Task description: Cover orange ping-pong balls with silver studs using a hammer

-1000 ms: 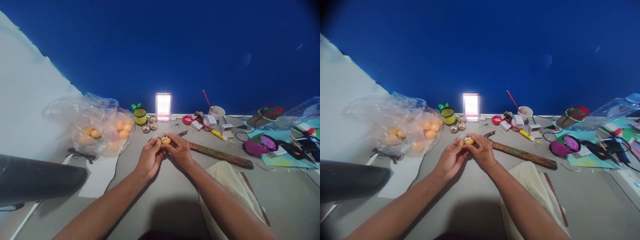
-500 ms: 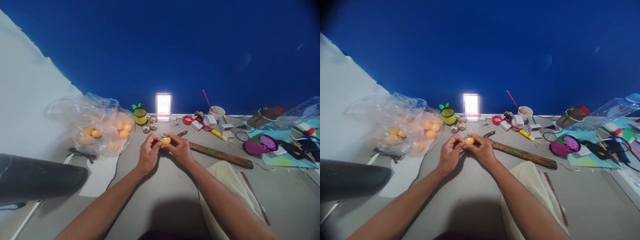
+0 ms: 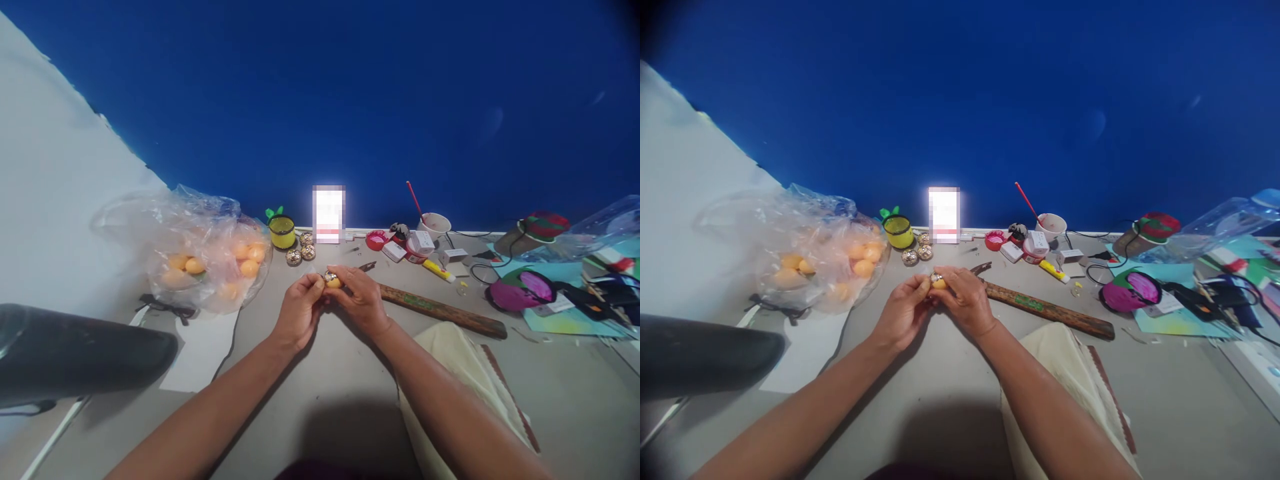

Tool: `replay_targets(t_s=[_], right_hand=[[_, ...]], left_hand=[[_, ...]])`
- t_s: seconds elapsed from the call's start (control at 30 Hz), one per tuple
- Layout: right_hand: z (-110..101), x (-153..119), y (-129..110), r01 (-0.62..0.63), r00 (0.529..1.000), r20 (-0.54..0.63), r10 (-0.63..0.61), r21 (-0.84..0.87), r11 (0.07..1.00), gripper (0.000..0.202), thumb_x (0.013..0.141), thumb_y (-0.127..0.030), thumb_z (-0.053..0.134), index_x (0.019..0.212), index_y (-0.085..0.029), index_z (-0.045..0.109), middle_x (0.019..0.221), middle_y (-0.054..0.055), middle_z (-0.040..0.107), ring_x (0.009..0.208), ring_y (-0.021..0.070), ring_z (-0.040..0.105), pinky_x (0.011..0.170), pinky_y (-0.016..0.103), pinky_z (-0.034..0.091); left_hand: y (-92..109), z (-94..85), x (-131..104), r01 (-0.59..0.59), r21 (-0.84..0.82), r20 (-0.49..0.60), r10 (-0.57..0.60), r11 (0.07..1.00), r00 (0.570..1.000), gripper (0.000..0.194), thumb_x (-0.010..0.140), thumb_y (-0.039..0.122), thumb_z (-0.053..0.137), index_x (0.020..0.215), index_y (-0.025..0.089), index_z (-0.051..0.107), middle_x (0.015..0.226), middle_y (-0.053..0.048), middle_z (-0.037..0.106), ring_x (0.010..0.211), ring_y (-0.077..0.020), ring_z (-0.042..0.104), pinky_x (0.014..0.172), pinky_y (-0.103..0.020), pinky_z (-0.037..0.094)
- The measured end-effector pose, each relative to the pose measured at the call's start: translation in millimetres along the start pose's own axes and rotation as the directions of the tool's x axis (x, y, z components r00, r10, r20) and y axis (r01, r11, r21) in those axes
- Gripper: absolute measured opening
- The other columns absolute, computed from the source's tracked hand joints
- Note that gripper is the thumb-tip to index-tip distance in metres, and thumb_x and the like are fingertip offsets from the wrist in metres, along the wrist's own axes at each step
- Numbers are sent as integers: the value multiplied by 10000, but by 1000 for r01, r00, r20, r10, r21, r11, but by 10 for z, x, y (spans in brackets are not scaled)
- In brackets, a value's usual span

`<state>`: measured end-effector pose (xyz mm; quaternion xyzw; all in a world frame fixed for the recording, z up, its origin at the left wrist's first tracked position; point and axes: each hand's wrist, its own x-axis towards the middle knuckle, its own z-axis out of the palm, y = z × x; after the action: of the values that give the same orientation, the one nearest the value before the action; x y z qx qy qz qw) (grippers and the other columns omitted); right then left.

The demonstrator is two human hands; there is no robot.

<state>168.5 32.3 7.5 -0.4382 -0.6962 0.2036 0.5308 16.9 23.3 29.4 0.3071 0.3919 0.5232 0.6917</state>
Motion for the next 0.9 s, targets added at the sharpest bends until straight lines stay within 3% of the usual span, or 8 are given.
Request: replay_targets(t_s=[0.07, 0.13, 0.23, 0.37, 0.5, 0.63, 0.8, 0.9], right_hand=[[7, 2, 4, -54, 999, 4, 53, 50, 997, 364, 836, -438, 786, 1146, -246, 789, 1078, 78, 785, 957, 243, 719, 939, 363, 564], [20, 5, 10, -153, 988, 35, 149, 148, 977, 393, 793, -445, 816, 1116, -222, 800, 973, 52, 791, 827, 208, 710, 830, 327, 585], [46, 14, 7, -311, 950, 107, 292, 315, 897, 424, 734, -436, 844, 1078, -190, 808, 863, 17, 770, 732, 171, 675, 710, 283, 580], [81, 14, -7, -359, 931, 88, 355, 407, 840, 446, 692, -402, 863, 1074, -180, 805, 890, 27, 773, 756, 179, 680, 718, 283, 580], [83, -1, -18, -305, 948, 10, 318, 306, 902, 399, 730, -386, 845, 1087, -213, 801, 951, 31, 788, 808, 198, 706, 796, 304, 576], [55, -4, -36, -181, 980, -47, 192, 179, 967, 344, 774, -361, 817, 1095, -239, 801, 1033, 41, 794, 889, 214, 727, 887, 318, 560], [41, 1, -71, -225, 972, -19, 234, 210, 951, 348, 757, -366, 825, 1079, -237, 801, 1002, 32, 797, 850, 211, 726, 862, 321, 572], [46, 4, -91, -329, 942, 61, 329, 350, 877, 389, 747, -355, 820, 1107, -213, 783, 837, 12, 780, 702, 188, 705, 743, 311, 590]], left_hand=[[15, -28, 12, -157, 189, -15, 163, 969, 987, 277, 744, 337, 838, 773, 159, 628, 758, 14, 613, 682, -102, 544, 663, -223, 458], [47, -50, 11, -288, 378, 19, 304, 880, 952, 214, 774, 302, 801, 765, 163, 639, 754, 16, 603, 704, -113, 550, 681, -230, 453], [90, -66, 4, -394, 512, 88, 409, 764, 908, 170, 819, 287, 750, 755, 165, 650, 769, 7, 609, 723, -122, 556, 699, -238, 454], [50, -48, 25, -291, 410, 22, 310, 864, 950, 204, 802, 323, 766, 788, 163, 640, 747, 15, 615, 696, -114, 553, 677, -230, 453], [-14, 38, 16, -149, 154, -81, 162, 977, 983, 330, 697, 356, 860, 800, 156, 618, 755, 19, 637, 692, -97, 566, 681, -212, 459], [0, 131, -42, -19, -29, -74, 17, 999, 997, 436, 630, 411, 908, 790, 150, 597, 745, 19, 645, 647, -85, 564, 643, -213, 468], [26, 143, -53, -113, -8, -152, 111, 994, 982, 469, 597, 351, 930, 860, 174, 585, 718, 41, 649, 635, -84, 579, 641, -208, 474], [36, 123, -40, -85, -7, -109, 83, 996, 991, 476, 610, 351, 921, 891, 183, 575, 673, 53, 626, 582, -79, 546, 596, -206, 452]])
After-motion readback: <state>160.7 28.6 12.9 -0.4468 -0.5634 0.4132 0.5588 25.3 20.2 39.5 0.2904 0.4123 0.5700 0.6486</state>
